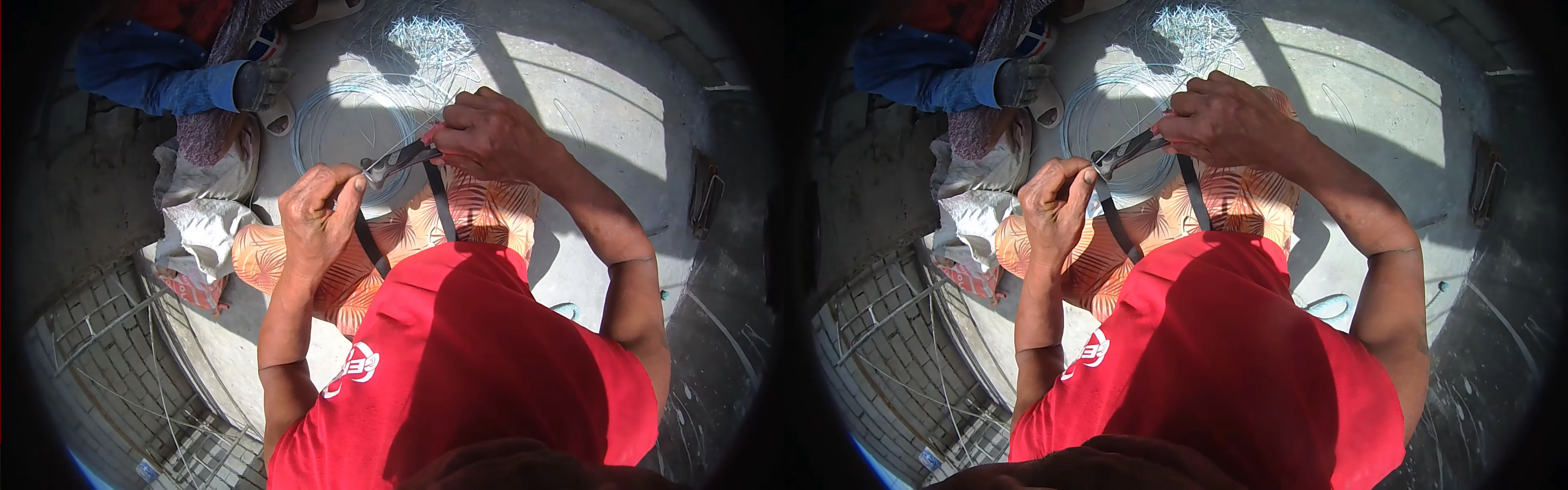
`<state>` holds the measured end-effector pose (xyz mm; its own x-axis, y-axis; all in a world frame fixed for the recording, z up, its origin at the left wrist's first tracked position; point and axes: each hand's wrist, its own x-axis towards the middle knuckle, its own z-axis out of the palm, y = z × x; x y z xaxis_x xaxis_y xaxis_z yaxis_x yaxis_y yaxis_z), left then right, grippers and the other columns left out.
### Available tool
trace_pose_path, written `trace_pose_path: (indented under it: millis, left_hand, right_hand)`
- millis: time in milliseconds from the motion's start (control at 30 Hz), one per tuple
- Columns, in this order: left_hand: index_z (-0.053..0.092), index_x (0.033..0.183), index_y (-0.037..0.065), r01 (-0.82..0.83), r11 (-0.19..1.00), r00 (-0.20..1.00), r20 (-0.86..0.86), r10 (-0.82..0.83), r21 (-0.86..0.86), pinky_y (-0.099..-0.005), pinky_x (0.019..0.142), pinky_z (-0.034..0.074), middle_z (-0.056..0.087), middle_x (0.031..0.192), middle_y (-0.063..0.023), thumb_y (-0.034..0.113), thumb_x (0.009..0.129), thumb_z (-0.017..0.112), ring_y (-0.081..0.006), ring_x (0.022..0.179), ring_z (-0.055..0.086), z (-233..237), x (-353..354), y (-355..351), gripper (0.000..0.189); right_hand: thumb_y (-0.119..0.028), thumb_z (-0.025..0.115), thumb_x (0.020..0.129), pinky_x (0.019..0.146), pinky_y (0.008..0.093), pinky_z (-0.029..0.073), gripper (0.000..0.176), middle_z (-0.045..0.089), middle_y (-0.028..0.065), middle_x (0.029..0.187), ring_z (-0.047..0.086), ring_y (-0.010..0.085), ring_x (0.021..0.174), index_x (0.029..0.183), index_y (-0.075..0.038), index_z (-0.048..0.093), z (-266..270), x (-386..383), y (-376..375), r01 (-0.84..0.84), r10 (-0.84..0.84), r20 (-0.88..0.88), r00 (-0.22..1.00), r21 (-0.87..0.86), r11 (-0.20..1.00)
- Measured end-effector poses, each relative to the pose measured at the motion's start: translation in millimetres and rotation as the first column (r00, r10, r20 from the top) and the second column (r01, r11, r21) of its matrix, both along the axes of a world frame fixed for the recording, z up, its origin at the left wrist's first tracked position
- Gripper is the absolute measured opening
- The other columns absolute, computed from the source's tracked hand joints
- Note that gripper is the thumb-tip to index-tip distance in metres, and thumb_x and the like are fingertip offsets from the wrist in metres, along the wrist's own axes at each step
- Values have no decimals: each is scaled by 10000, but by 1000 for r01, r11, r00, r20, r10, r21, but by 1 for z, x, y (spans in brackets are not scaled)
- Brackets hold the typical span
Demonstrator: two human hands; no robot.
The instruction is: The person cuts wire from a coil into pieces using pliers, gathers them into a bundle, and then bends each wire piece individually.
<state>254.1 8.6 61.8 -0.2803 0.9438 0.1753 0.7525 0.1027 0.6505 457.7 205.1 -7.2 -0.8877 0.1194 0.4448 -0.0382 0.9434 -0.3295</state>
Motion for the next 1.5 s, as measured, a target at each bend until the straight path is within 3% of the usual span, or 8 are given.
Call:
trace_pose_path:
  millis: [367, 533, 633, 833, 1067, 1300, 1367, 1500]
  left_hand:
    - [722, 877, 5, 399, 873, 887, 123, -445, 280, -310, 486, 436, 656, 703, -73, 41, 804, 787, -183, 554, 565, 20, -23, -15, 104]
    - [709, 880, -7, 452, 840, 637, 551, -539, 300, -273, 562, 462, 680, 730, -55, 116, 860, 797, -126, 635, 613, 15, -35, -16, 152]
    - [689, 945, -3, 301, 948, 634, 721, -281, 104, -257, 611, 462, 628, 739, -12, 289, 878, 819, -100, 641, 571, -2, -26, -17, 327]
    - [581, 1344, -43, 388, 921, 342, 934, -100, -43, -200, 574, 380, 527, 701, 43, 306, 907, 781, -34, 609, 482, -6, -14, -8, 594]
    - [584, 1297, -60, 395, 913, 210, 978, 16, -100, -189, 478, 282, 415, 637, 69, 349, 1014, 653, -21, 509, 335, -25, -29, -13, 503]
    - [507, 1366, -17, 326, 924, 158, 975, 156, -200, -177, 437, 245, 411, 620, 73, 332, 1045, 612, -4, 481, 318, -33, -28, -8, 486]
    - [531, 1322, -1, 284, 916, 247, 945, 215, -283, -183, 445, 234, 433, 628, 74, 330, 1022, 650, -12, 482, 322, -35, -24, -1, 462]
    - [552, 1288, -6, 259, 910, 446, 876, 185, -324, -190, 494, 261, 471, 646, 68, 340, 998, 685, -24, 532, 364, -52, -14, 13, 471]
  right_hand:
    - [-298, 859, 782, 536, 380, 448, 372, 506, 52, 646, 566, 259, 596, 749, -55, 579, -9, -6, 1, -436, 361, -252, 898, -395, 809]
    - [-215, 816, 837, 505, 346, 480, 381, 554, 66, 668, 608, 225, 546, 729, -57, 486, -18, -18, -47, -570, 283, -542, 791, -822, 18]
    - [-239, 713, 933, 444, 338, 482, 348, 495, 39, 643, 615, 207, 493, 757, -81, 457, -1, -37, -74, -639, 108, -801, 589, -543, -545]
    - [-403, 626, 993, 419, 373, 440, 470, 455, 31, 626, 617, 249, 467, 709, -138, 362, 2, -61, -85, -550, -19, -954, 300, -157, -820]
    - [-520, 570, 1012, 884, 551, 574, 484, 655, 118, 863, 675, 407, 1026, 1073, -50, 666, -32, -29, -65, -528, -76, -695, 715, -465, -711]
    - [-262, 701, 974, 789, 342, 546, 284, 710, 87, 840, 656, 239, 820, 835, -35, 602, -60, 33, -42, -12, -77, -14, 997, -1000, 18]
    - [-273, 723, 950, 769, 309, 527, 308, 730, 110, 876, 629, 204, 756, 824, -26, 588, -58, 52, -38, 172, 13, 175, 984, -976, 131]
    - [-331, 741, 921, 829, 375, 542, 357, 736, 176, 992, 671, 310, 854, 973, 11, 656, -3, 50, -15, 327, 16, 613, 790, -442, 836]
